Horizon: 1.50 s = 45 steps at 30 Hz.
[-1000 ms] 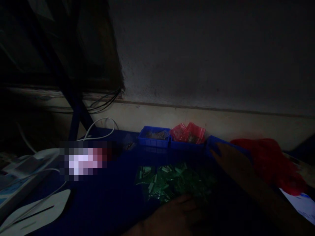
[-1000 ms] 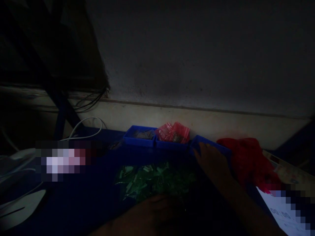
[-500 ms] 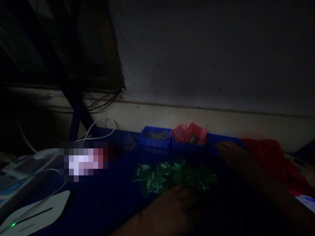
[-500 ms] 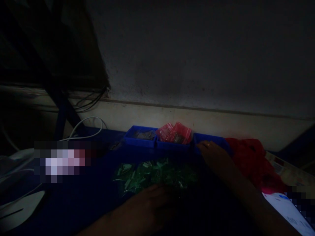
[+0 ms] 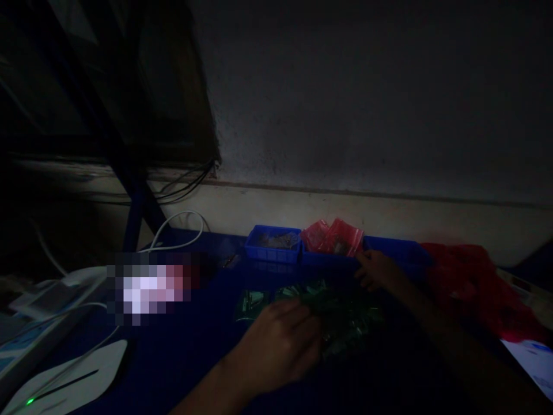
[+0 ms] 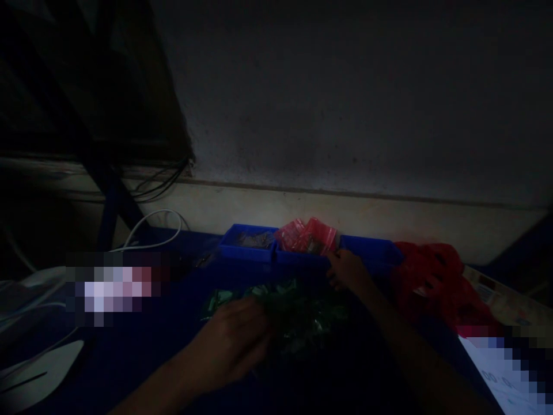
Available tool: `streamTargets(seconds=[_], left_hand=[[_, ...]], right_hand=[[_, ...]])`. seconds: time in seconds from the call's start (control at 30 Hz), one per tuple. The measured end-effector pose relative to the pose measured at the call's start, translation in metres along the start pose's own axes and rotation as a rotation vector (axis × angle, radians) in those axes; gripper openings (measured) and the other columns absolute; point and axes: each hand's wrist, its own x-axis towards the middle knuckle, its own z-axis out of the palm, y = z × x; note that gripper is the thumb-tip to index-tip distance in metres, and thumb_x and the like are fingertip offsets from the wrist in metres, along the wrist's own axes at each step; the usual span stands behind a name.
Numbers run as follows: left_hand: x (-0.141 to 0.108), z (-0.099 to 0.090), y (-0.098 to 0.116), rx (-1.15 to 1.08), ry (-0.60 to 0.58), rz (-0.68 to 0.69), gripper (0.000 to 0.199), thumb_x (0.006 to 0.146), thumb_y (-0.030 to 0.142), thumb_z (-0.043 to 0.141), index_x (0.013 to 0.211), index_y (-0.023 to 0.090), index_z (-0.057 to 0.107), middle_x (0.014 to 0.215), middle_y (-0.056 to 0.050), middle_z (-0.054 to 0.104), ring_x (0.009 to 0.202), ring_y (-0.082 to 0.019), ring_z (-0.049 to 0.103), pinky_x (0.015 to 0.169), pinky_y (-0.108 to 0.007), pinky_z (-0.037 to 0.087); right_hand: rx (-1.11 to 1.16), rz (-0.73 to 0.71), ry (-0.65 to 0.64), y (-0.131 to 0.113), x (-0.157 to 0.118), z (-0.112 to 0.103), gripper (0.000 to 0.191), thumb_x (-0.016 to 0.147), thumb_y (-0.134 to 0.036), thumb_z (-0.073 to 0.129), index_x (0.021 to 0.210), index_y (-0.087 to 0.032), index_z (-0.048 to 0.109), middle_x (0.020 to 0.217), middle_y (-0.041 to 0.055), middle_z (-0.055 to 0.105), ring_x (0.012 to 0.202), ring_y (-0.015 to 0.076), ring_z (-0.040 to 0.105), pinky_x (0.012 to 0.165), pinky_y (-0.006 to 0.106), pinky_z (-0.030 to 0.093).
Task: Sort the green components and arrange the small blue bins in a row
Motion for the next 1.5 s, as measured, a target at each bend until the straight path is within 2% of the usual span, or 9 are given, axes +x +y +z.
streamTargets(seconds=[0.1,0.23,0.37,0.5,0.73,1.0,1.23,1.37,1.5], left_hand=[[0.001,-0.014,-0.020,0.079,-0.111,-0.404,0.020,0.087,0.017,0.040,0.080,0.016,0.059,0.077,-0.007,0.065,0.071,-0.023,0.062,0.063,-0.033,0.046],[-0.001,-0.017,-0.039,0.078,-0.142,-0.547,0.022,0.088,0.018,0.039,0.082,0.015,0.059,0.080,-0.011,0.069,0.071,-0.027,0.067,0.060,-0.036,0.047],[-0.002,-0.009,-0.043,0.010,-0.157,-0.569,0.025,0.091,0.029,0.041,0.084,0.017,0.061,0.081,-0.009,0.070,0.074,-0.026,0.068,0.061,-0.033,0.047],[0.000,-0.003,-0.042,-0.081,-0.120,-0.557,0.039,0.096,0.037,0.030,0.082,0.018,0.061,0.079,-0.006,0.068,0.074,-0.021,0.066,0.063,-0.029,0.046],[0.002,0.004,-0.047,-0.162,-0.078,-0.575,0.034,0.094,0.034,0.033,0.089,0.016,0.061,0.086,-0.008,0.066,0.080,-0.022,0.063,0.070,-0.032,0.045],[0.001,0.003,-0.047,-0.196,-0.093,-0.559,0.021,0.085,0.022,0.040,0.088,0.016,0.060,0.087,-0.008,0.063,0.077,-0.021,0.061,0.067,-0.031,0.043],[0.000,0.002,-0.053,-0.197,-0.087,-0.576,0.022,0.084,0.021,0.039,0.085,0.016,0.060,0.085,-0.007,0.062,0.075,-0.021,0.061,0.066,-0.031,0.043],[-0.001,0.004,-0.058,-0.194,-0.076,-0.587,0.022,0.085,0.023,0.039,0.087,0.016,0.060,0.086,-0.008,0.063,0.076,-0.021,0.061,0.067,-0.031,0.043],[-0.002,0.005,-0.057,-0.188,-0.086,-0.586,0.023,0.085,0.023,0.039,0.087,0.016,0.061,0.086,-0.009,0.063,0.077,-0.022,0.061,0.068,-0.032,0.043]], right_hand=[[0.090,0.010,-0.077,0.001,0.000,-0.002,0.027,0.090,-0.030,0.054,0.114,-0.017,0.056,0.113,0.0068,0.061,0.090,0.0198,0.063,0.075,0.039,0.054],[0.217,-0.052,-0.121,0.003,-0.003,-0.007,0.025,0.090,-0.030,0.054,0.111,-0.016,0.057,0.107,0.0058,0.063,0.084,0.0178,0.064,0.070,0.036,0.055],[0.313,-0.138,-0.110,0.009,-0.006,-0.011,0.013,0.091,-0.025,0.051,0.093,-0.015,0.059,0.081,0.0017,0.066,0.068,0.0139,0.065,0.064,0.031,0.055],[0.338,-0.247,-0.059,0.023,-0.007,-0.015,0.006,0.080,-0.017,0.053,0.075,-0.020,0.053,0.060,-0.0008,0.064,0.056,0.0159,0.066,0.061,0.031,0.056],[0.217,-0.490,0.034,0.038,-0.017,-0.026,0.011,0.060,-0.030,0.062,0.065,-0.023,0.055,0.061,-0.0024,0.061,0.061,0.0197,0.060,0.057,0.031,0.048],[0.058,-0.594,0.056,0.038,-0.029,-0.030,0.018,0.065,-0.035,0.060,0.057,-0.025,0.046,0.051,-0.0058,0.051,0.051,0.0165,0.053,0.050,0.027,0.042],[-0.022,-0.668,0.124,0.046,-0.027,-0.029,0.014,0.069,-0.037,0.057,0.068,-0.024,0.052,0.064,-0.0008,0.063,0.062,0.0199,0.064,0.055,0.030,0.051],[-0.097,-0.739,0.162,0.046,-0.033,-0.032,0.006,0.071,-0.028,0.053,0.070,-0.025,0.058,0.069,0.0005,0.070,0.067,0.0226,0.068,0.063,0.035,0.053],[-0.166,-0.805,0.216,0.042,-0.042,-0.034,0.011,0.070,-0.025,0.052,0.068,-0.027,0.063,0.078,0.0017,0.075,0.074,0.0253,0.070,0.073,0.040,0.053]])
